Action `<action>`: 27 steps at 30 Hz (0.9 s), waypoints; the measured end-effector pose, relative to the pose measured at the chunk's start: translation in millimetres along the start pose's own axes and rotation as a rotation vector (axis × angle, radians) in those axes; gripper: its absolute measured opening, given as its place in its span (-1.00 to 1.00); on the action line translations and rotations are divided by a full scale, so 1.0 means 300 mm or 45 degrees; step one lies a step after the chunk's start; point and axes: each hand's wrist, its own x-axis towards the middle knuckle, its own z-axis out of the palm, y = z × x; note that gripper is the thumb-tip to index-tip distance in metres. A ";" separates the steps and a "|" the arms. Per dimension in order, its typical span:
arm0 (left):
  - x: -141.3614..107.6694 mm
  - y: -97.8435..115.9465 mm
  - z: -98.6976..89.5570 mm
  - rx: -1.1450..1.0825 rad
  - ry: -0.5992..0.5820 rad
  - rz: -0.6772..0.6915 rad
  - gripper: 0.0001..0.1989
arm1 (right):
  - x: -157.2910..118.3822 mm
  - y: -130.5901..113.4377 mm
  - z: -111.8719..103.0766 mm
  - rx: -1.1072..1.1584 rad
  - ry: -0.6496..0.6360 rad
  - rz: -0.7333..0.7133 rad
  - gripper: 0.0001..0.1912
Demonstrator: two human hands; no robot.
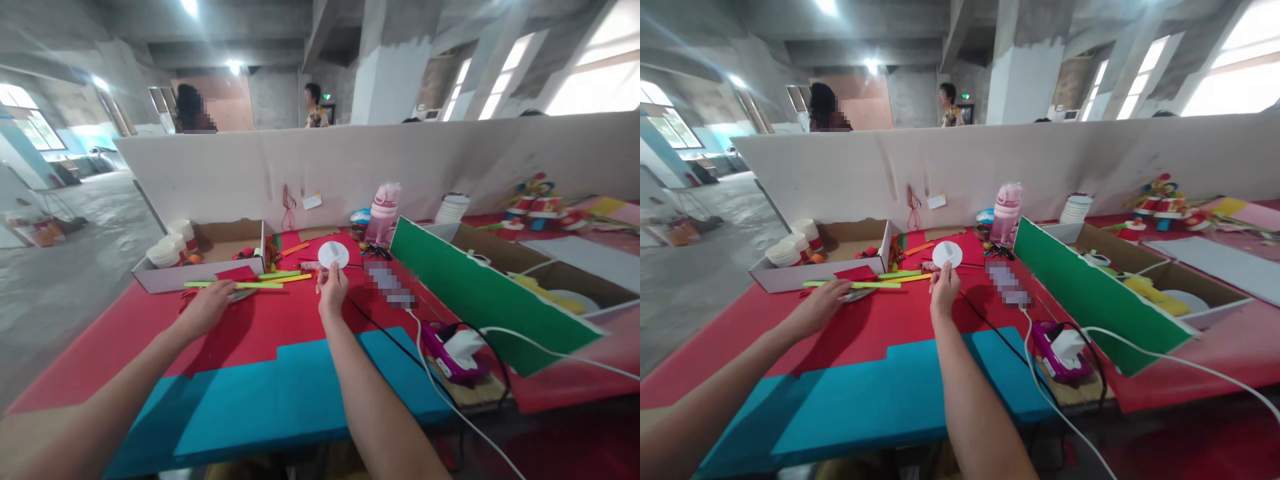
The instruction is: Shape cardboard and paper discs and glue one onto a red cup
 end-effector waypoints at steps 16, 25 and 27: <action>0.218 0.430 0.243 -0.021 -0.143 0.509 -0.42 | -0.035 0.018 0.017 -0.126 -0.155 -0.037 -0.48; 0.048 0.447 0.037 0.109 -0.226 0.433 -0.65 | -0.039 0.023 0.006 -0.072 -0.118 -0.008 -0.49; -0.006 0.386 0.013 0.100 -0.265 0.279 -0.68 | -0.037 0.028 0.007 -0.069 -0.124 -0.019 -0.50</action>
